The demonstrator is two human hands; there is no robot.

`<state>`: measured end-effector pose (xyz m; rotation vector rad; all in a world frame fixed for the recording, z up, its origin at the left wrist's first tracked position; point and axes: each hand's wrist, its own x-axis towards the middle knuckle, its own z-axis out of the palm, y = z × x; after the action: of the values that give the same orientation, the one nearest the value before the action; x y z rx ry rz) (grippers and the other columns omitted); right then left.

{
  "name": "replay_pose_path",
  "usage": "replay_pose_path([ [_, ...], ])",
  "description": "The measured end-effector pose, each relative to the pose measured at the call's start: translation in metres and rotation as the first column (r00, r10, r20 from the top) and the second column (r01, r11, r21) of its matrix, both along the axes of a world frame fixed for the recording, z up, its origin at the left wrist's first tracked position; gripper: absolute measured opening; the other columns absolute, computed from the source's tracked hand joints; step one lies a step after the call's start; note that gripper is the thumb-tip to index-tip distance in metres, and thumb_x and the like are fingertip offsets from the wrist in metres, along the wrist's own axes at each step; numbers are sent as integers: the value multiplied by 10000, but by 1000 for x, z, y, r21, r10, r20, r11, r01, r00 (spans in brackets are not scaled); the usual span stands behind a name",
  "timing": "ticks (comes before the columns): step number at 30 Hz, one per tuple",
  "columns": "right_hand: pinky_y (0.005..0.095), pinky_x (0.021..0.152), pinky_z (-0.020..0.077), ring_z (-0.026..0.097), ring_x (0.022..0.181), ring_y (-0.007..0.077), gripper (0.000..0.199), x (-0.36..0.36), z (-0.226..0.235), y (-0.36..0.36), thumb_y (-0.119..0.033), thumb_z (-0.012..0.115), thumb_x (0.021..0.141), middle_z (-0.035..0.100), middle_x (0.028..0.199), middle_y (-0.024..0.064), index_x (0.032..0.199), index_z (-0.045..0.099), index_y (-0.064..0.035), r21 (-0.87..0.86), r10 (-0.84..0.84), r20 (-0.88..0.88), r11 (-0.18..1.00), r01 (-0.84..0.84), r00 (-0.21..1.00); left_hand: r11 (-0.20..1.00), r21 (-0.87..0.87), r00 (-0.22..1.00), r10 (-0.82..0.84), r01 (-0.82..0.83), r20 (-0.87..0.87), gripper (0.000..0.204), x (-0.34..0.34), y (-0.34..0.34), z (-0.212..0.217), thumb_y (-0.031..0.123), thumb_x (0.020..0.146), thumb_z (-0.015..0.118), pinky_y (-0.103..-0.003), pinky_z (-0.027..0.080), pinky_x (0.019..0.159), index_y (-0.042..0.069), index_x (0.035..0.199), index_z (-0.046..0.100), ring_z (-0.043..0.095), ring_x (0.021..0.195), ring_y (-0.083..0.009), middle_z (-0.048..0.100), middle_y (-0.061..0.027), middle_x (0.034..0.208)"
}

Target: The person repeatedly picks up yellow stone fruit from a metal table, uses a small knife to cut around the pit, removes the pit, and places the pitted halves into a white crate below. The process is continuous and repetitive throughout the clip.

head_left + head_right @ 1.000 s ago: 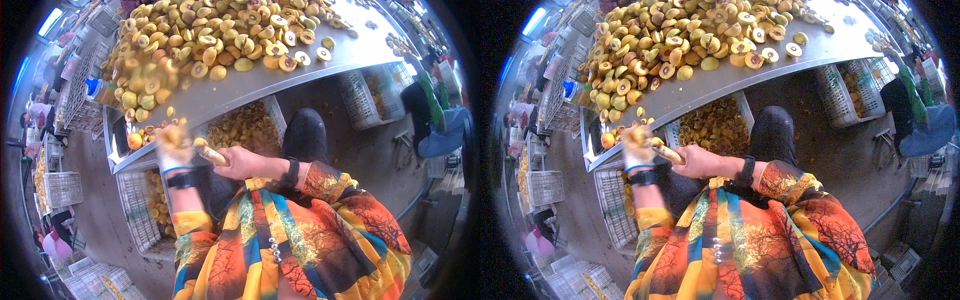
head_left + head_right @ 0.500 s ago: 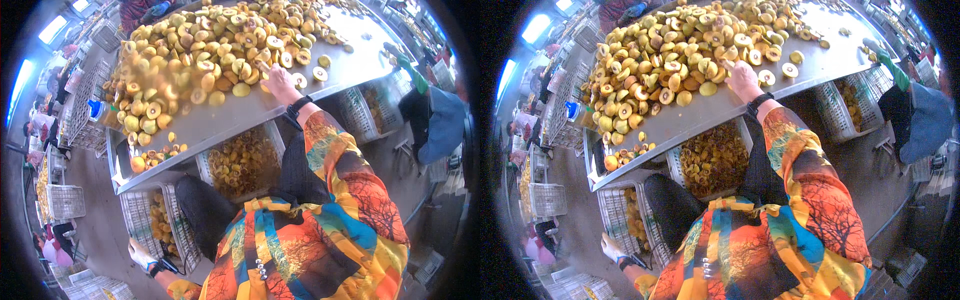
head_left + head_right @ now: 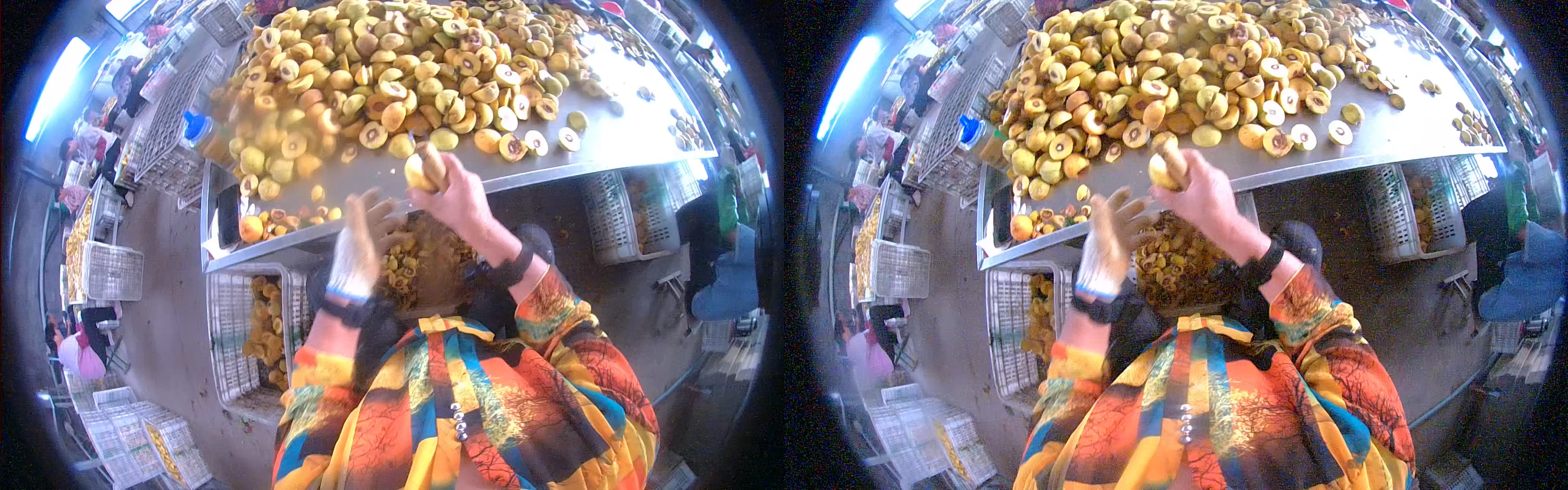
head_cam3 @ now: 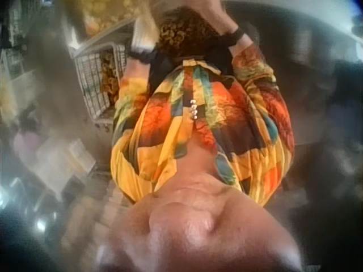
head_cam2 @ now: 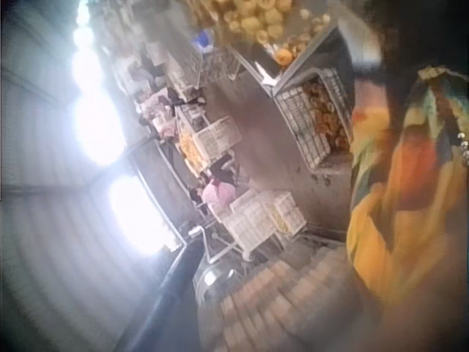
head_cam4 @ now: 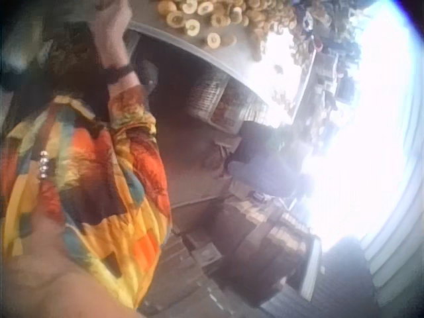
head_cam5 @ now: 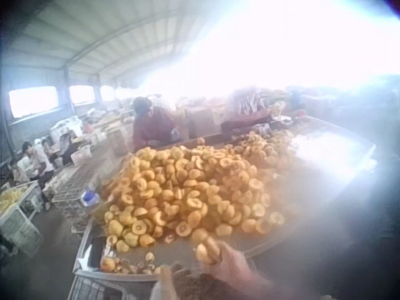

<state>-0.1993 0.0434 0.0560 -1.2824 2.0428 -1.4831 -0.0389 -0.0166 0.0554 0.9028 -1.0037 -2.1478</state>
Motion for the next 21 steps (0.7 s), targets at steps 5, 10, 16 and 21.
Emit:
replay_pose_path([
  [5,399,665,502,600,802,367,504,33,-13,25,-383,643,768,573,996,176,1108,498,-40,-6,6,-406,1000,-9,914,981,190,990,73,-49,-118,463,-33,3,-14,510,885,445,-318,489,676,104,1087,538,574,830,-193,588,-48,955],
  [10,450,547,462,581,635,400,354,31,-12,50,-359,502,882,568,698,210,907,468,-7,260,88,-86,964,-63,992,980,135,980,161,-145,-115,422,-17,2,-16,484,900,419,-280,452,514,86,1003,515,593,663,-205,602,-99,787],
  [16,475,511,436,557,608,429,358,58,-31,55,-351,461,910,546,608,226,824,407,-7,229,230,-71,951,-208,971,983,132,968,150,-126,-200,475,-11,-1,-24,503,891,423,-315,490,547,52,994,530,581,618,-237,598,-145,797],
  [21,488,517,430,550,617,438,347,69,-30,56,-329,459,912,545,617,239,835,389,2,224,245,-41,947,-230,969,994,91,966,79,-58,-247,477,-6,1,-22,497,892,420,-346,510,526,53,1010,549,600,624,-267,608,-161,812],
])
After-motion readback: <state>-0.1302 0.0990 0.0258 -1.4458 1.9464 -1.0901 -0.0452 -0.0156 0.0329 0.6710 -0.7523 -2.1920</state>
